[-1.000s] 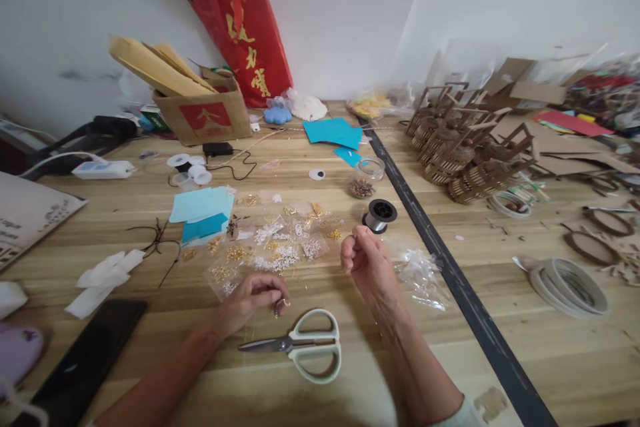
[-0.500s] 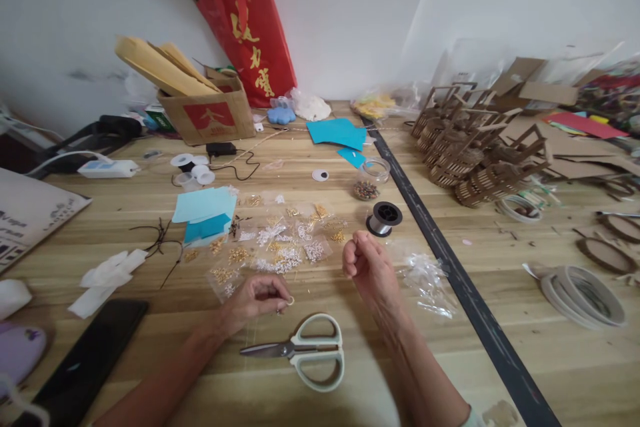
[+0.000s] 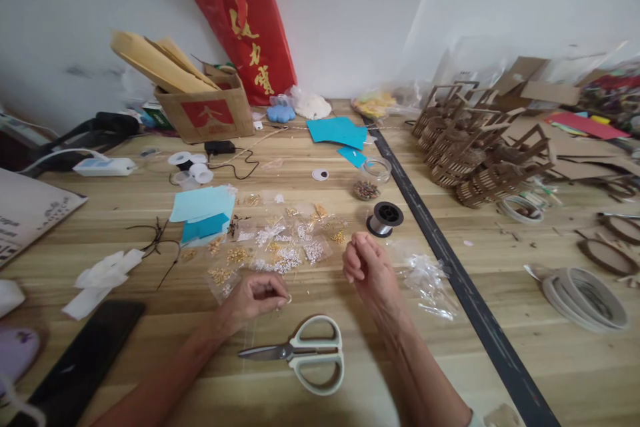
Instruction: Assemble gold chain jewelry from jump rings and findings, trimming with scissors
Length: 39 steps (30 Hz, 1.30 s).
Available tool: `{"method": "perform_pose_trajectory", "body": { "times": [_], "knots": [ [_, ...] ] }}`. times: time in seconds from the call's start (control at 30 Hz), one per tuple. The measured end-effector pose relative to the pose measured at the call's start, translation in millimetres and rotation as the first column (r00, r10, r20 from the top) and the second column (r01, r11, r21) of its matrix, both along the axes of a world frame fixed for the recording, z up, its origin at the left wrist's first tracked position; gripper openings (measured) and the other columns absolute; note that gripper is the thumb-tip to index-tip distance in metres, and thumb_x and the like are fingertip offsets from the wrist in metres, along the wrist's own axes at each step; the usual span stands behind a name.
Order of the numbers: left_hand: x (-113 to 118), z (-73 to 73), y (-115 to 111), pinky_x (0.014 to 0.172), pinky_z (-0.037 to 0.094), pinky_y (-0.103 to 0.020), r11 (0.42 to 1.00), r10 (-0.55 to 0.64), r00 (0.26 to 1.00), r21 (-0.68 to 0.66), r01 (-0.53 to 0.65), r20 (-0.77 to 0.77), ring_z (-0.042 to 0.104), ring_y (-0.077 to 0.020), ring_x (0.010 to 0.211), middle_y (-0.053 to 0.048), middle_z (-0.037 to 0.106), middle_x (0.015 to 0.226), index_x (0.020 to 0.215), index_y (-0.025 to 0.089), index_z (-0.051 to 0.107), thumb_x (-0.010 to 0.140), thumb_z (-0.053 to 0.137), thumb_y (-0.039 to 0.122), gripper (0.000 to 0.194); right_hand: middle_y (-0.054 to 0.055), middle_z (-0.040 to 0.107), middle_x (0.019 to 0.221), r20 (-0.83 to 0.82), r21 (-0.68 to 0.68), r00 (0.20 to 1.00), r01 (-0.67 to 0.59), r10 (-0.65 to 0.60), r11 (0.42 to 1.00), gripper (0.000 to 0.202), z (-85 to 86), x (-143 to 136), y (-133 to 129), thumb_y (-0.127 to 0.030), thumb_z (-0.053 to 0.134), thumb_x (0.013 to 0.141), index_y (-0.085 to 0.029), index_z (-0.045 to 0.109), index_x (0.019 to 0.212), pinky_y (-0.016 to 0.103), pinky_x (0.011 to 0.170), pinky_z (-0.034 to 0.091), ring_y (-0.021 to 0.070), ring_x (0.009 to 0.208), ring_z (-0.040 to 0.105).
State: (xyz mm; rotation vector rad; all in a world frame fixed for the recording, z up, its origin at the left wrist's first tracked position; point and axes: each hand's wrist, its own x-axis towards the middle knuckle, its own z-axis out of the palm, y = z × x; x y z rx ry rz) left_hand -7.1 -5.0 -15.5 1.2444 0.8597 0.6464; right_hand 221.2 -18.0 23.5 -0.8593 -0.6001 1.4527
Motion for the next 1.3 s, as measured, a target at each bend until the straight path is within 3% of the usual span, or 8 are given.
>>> {"method": "perform_pose_trajectory", "body": {
  "times": [0.13,0.27,0.57,0.73,0.87,0.97,1.13,1.3],
  "knots": [
    [2.2,-1.6,-0.6,0.055,0.041,-0.019,0.999,0.04,0.999,0.02,-0.04,-0.014,0.053,-0.0086,0.058,0.0,0.061,0.063,0.067,0.011,0.063,0.063,0.074,0.021,0.015,-0.011,0.022,0.049,0.051,-0.04,0.997,-0.064,0.066,0.997,0.032,-2.9,-3.2,-1.6,-0.037,0.068,0.079,-0.02,0.044,0.066,0.013,0.034,0.025,0.0053,0.04,0.014],
    [2.9,-6.0,0.1,0.058,0.044,-0.02,0.996,0.078,0.996,0.05,-0.076,-0.036,0.054,-0.0091,0.06,0.001,0.06,0.063,0.069,0.012,0.061,0.063,0.074,0.023,0.018,-0.01,0.024,0.052,0.123,-0.1,0.983,-0.124,0.136,0.987,0.029,-7.1,-6.9,-3.6,-0.039,0.068,0.078,-0.018,0.05,0.07,0.013,0.034,0.027,0.0055,0.042,0.017],
    [1.5,-13.0,-0.1,0.066,0.048,-0.024,0.973,0.18,0.973,0.169,-0.155,-0.143,0.059,-0.0128,0.069,-0.003,0.064,0.074,0.08,0.013,0.063,0.067,0.069,0.019,0.015,-0.001,0.052,0.066,0.091,-0.083,0.987,-0.126,0.133,0.989,0.02,-9.6,-5.4,-1.9,-0.026,0.072,0.072,-0.014,0.07,0.088,0.019,0.048,0.049,0.0081,0.053,0.044],
    [1.6,-11.7,-0.4,0.062,0.047,-0.023,0.975,0.191,0.972,0.145,-0.171,-0.135,0.058,-0.0122,0.065,-0.002,0.064,0.07,0.078,0.013,0.063,0.067,0.069,0.019,0.014,0.001,0.063,0.069,0.122,-0.069,0.989,-0.077,0.085,0.995,0.022,-13.6,-1.7,-0.5,-0.026,0.074,0.072,-0.017,0.071,0.092,0.018,0.053,0.051,0.0087,0.056,0.056],
    [1.6,-9.5,-0.8,0.059,0.046,-0.022,0.981,0.167,0.979,0.119,-0.154,-0.113,0.057,-0.0114,0.062,-0.002,0.063,0.067,0.075,0.012,0.062,0.067,0.069,0.02,0.013,0.002,0.067,0.069,0.157,-0.052,0.988,0.001,0.007,0.999,0.018,-15.6,2.0,-0.2,-0.027,0.077,0.07,-0.018,0.07,0.083,0.018,0.052,0.051,0.0104,0.057,0.061],
    [2.3,-11.6,-1.7,0.056,0.045,-0.021,0.979,0.158,0.978,0.152,-0.137,-0.139,0.056,-0.0113,0.059,-0.002,0.062,0.065,0.073,0.013,0.062,0.068,0.068,0.02,0.011,0.002,0.068,0.069,0.235,-0.003,0.971,0.041,-0.039,0.999,0.016,-15.4,3.2,-1.0,-0.03,0.074,0.073,-0.018,0.068,0.081,0.019,0.049,0.049,0.01,0.053,0.06],
    [3.4,-16.4,-5.7,0.054,0.041,-0.021,0.94,0.146,0.945,0.338,-0.04,-0.293,0.054,-0.0113,0.058,-0.001,0.062,0.063,0.071,0.014,0.064,0.071,0.064,0.015,0.002,-0.001,0.063,0.058,0.458,0.093,0.885,0.04,-0.079,0.995,0.018,-12.3,-0.6,-3.4,-0.036,0.066,0.079,-0.019,0.065,0.086,0.02,0.043,0.041,0.0093,0.043,0.051],
    [3.6,-10.9,-9.0,0.053,0.04,-0.02,0.904,0.127,0.91,0.424,0.058,-0.394,0.051,-0.0105,0.054,0.001,0.06,0.06,0.072,0.015,0.066,0.071,0.061,0.01,0.008,-0.004,0.053,0.05,0.558,0.111,0.825,0.034,-0.091,0.993,0.017,-10.3,-3.7,-4.9,-0.037,0.062,0.082,-0.02,0.064,0.085,0.02,0.039,0.034,0.0088,0.04,0.043]
  ]
}}
